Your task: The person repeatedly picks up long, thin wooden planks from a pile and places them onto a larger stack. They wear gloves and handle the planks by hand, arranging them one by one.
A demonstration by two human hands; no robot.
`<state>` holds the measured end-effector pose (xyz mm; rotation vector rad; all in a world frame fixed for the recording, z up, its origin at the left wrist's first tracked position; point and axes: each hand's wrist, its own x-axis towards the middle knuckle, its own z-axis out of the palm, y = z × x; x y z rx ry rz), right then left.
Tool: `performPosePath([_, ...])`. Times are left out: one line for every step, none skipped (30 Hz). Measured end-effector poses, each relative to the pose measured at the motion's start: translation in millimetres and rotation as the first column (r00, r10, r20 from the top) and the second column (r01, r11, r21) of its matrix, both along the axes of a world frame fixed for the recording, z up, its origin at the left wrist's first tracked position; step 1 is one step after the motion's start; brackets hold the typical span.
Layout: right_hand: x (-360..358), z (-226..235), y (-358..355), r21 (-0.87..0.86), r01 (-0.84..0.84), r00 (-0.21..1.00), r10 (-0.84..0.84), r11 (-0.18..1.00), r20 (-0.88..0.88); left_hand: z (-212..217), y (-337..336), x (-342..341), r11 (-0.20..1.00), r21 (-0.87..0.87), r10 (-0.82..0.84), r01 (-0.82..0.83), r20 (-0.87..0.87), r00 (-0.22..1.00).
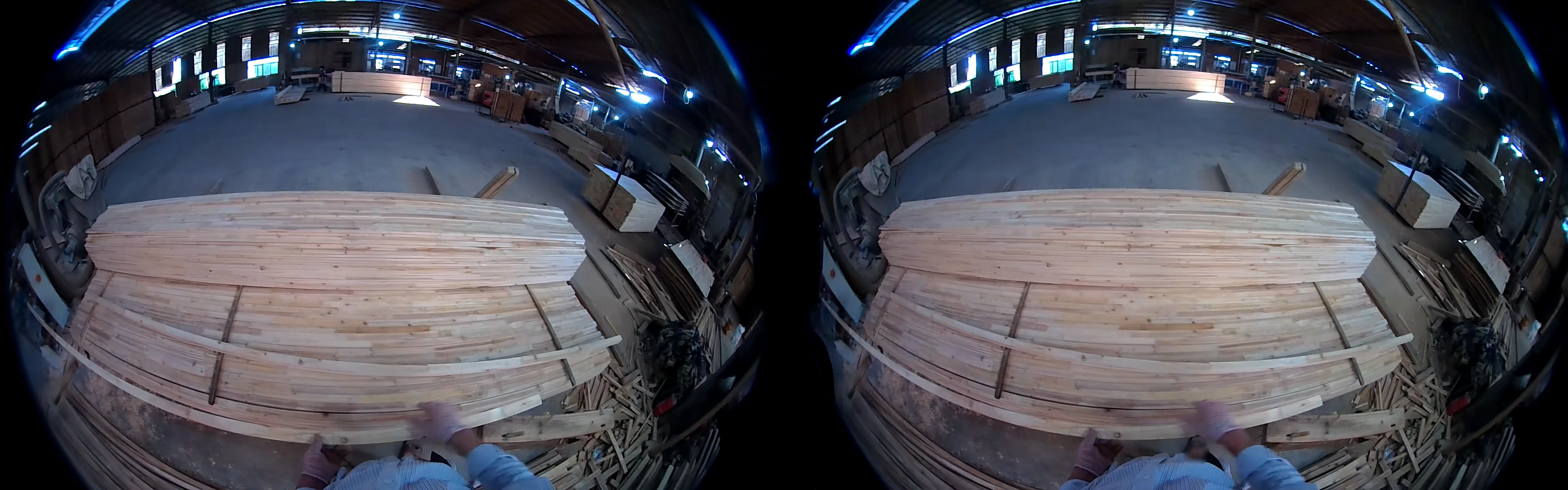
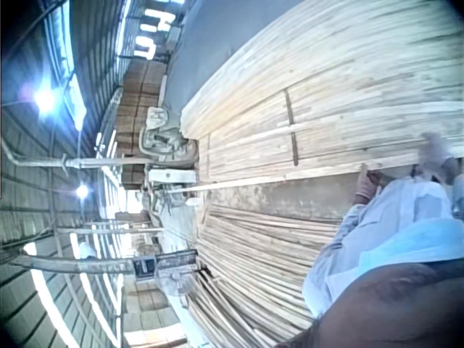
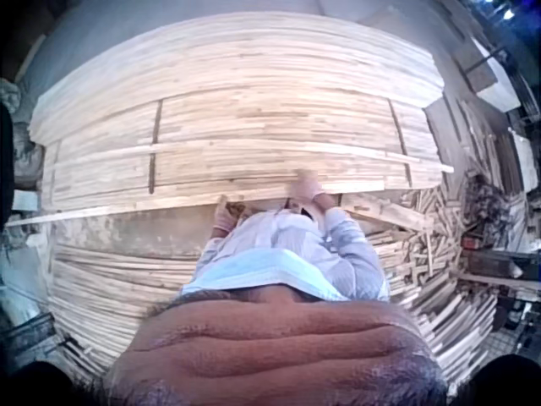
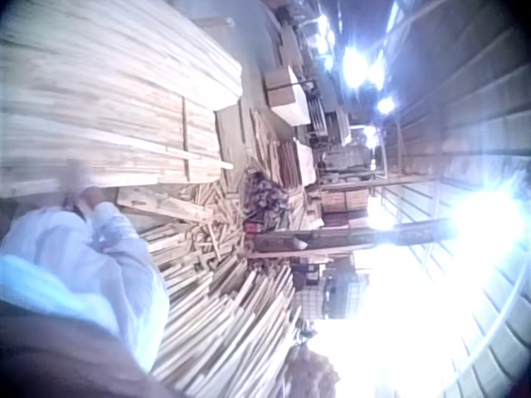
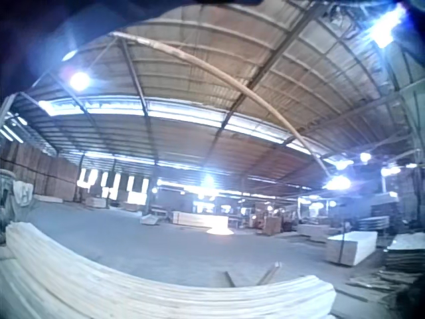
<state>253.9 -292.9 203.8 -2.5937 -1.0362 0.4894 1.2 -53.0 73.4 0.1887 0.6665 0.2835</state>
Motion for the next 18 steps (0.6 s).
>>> performPosePath([41,-39,-40,-0.099,0.140,0.984,-0.127,0.985,0.125,5,-1,3,1.000,0.000,0.007,-0.007,-0.002,1.000])
performPosePath([65,-28,-74,-0.060,0.278,0.926,-0.250,0.959,0.283,5,3,-1,1.000,0.014,0.025,-0.026,0.012,1.000])
performPosePath([72,5,-91,-0.193,0.441,0.847,-0.335,0.877,0.414,3,7,-4,0.999,0.031,0.039,-0.040,0.023,0.999])
performPosePath([83,12,-126,-0.151,0.573,0.751,-0.443,0.805,0.489,2,6,-1,0.999,0.039,0.036,-0.038,0.045,0.998])
performPosePath([86,21,-147,-0.160,0.666,0.688,-0.518,0.729,0.507,3,5,-1,1.000,0.023,0.020,-0.021,0.034,0.999])
performPosePath([96,10,-178,-0.262,0.702,0.683,-0.522,0.662,0.511,6,3,2,1.000,0.002,-0.010,0.010,0.027,1.000])
performPosePath([99,18,-180,-0.359,0.703,0.710,-0.576,0.614,0.406,9,3,1,1.000,-0.013,-0.028,0.028,0.014,1.000])
performPosePath([97,27,-175,-0.385,0.700,0.714,-0.586,0.601,0.383,18,1,0,1.000,0.012,-0.020,0.020,0.009,1.000])
performPosePath([95,32,-170,-0.410,0.697,0.716,-0.600,0.588,0.358,32,-2,0,0.999,0.039,-0.015,0.015,0.004,1.000])
performPosePath([98,29,-175,-0.362,0.755,0.655,-0.648,0.547,0.389,40,-4,1,0.998,0.067,-0.010,0.010,-0.002,1.000])
performPosePath([103,24,-184,-0.308,0.806,0.592,-0.692,0.506,0.413,41,-1,0,0.996,0.086,0.003,-0.002,-0.005,1.000])
performPosePath([107,26,-189,-0.259,0.848,0.529,-0.729,0.461,0.435,38,-1,-1,0.995,0.098,0.018,-0.016,-0.013,1.000])
performPosePath([110,31,-194,-0.237,0.855,0.513,-0.820,0.462,0.253,36,-1,-3,0.993,0.110,0.033,-0.030,-0.021,0.999])
performPosePath([115,22,-208,-0.202,0.862,0.502,-0.835,0.465,0.223,34,-3,-2,0.996,0.091,0.028,-0.024,-0.039,0.999])
performPosePath([117,18,-211,-0.158,0.867,0.496,-0.847,0.472,0.190,35,-1,-1,0.997,0.078,0.029,-0.025,-0.051,0.998])
performPosePath([118,14,-211,-0.179,0.851,0.521,-0.835,0.494,0.175,36,1,0,0.998,0.065,0.029,-0.025,-0.063,0.998])
performPosePath([118,14,-210,-0.205,0.834,0.545,-0.823,0.513,0.157,35,4,0,0.995,0.100,0.026,-0.021,-0.048,0.998])
performPosePath([117,13,-209,-0.231,0.816,0.567,-0.811,0.531,0.140,33,11,-3,0.991,0.135,0.023,-0.018,-0.034,0.999])
